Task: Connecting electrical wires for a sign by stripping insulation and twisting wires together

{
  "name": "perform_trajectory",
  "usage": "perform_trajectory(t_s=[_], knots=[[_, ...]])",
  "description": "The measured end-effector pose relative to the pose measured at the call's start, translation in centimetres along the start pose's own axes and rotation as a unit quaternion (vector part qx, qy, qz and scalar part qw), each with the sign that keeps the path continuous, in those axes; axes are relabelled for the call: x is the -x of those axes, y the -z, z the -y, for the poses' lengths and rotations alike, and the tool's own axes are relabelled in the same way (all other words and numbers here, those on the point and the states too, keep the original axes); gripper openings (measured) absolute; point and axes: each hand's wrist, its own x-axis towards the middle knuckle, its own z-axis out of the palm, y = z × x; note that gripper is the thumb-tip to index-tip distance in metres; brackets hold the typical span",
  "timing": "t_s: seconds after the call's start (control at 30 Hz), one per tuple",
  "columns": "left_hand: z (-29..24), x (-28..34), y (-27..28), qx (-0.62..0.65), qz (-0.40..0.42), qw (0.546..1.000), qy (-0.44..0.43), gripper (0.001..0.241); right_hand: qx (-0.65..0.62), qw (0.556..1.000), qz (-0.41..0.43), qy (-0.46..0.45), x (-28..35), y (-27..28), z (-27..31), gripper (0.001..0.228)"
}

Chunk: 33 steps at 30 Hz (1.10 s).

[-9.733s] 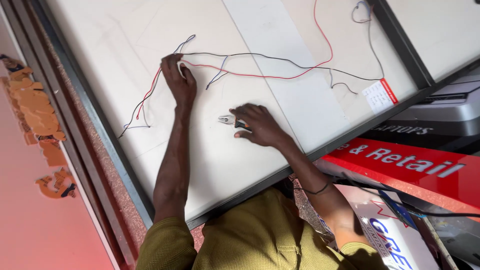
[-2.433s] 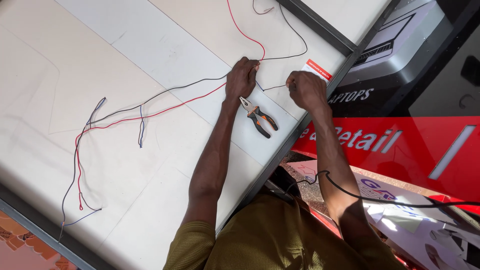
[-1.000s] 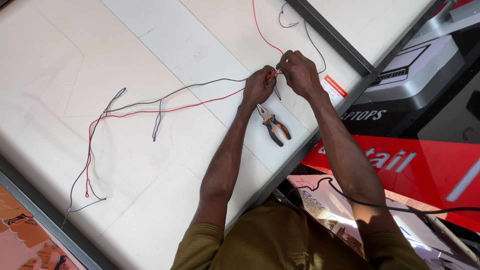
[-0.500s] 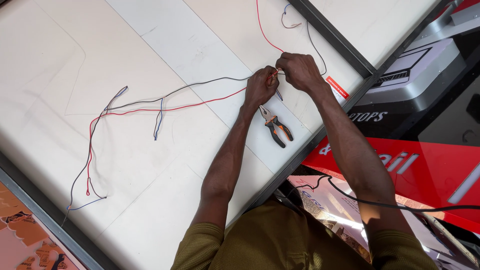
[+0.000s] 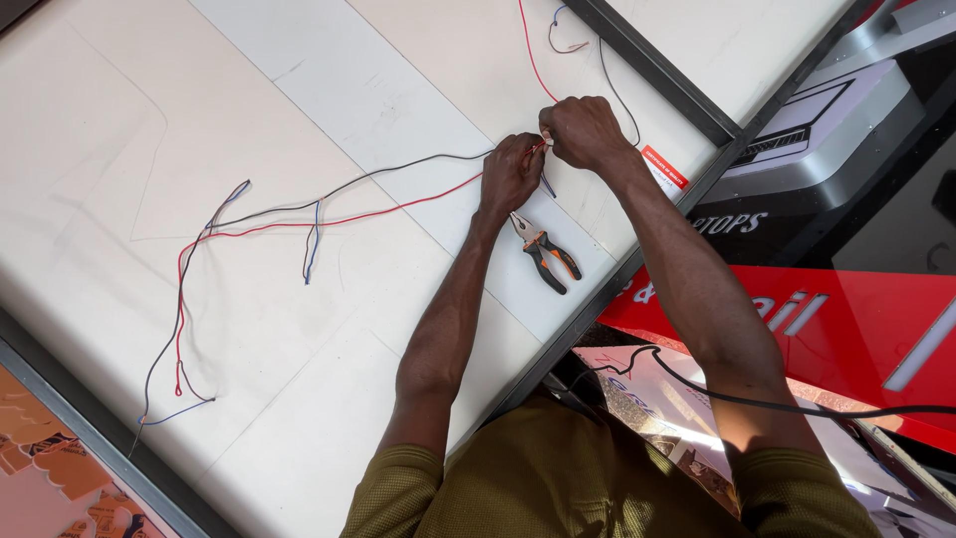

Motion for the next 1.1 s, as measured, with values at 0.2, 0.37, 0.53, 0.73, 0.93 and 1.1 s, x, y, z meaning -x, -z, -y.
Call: perform_trajectory(t_s=[0.2,0.37,0.53,0.73,0.93,1.1], knots=[[-0.1,0.3,-0.3,-0.030,-0.047,0.998,-0.040,0.016,-0.021,0.998,0.031,-0.052,-0.7,0.7,0.7,0.011],[-0.4,0.4,-0.6,-0.055,-0.076,0.991,-0.091,0.019,-0.055,0.995,0.029,-0.077,-0.4,1.3,0.9,0.012],[-0.9,0.4,-0.2,-0.025,-0.074,0.992,-0.097,0.012,-0.100,0.991,0.000,-0.092,0.8,1.0,1.4,0.007],[-1.9,0.6,0.7,0.032,0.014,0.999,0.039,0.021,-0.202,0.934,-0.291,-0.056,5.5,0.8,6.1,0.023],[-1.6,1.4,-0.1,0.324,-0.001,0.934,0.152,0.011,-0.304,0.885,-0.322,-0.144,8.1,-2.6,7.8,0.026],[-1.8,0.3,1.3,0.392,0.049,0.907,0.146,0.010,-0.318,0.890,-0.305,-0.115,7.9,-2.0,7.7,0.046]])
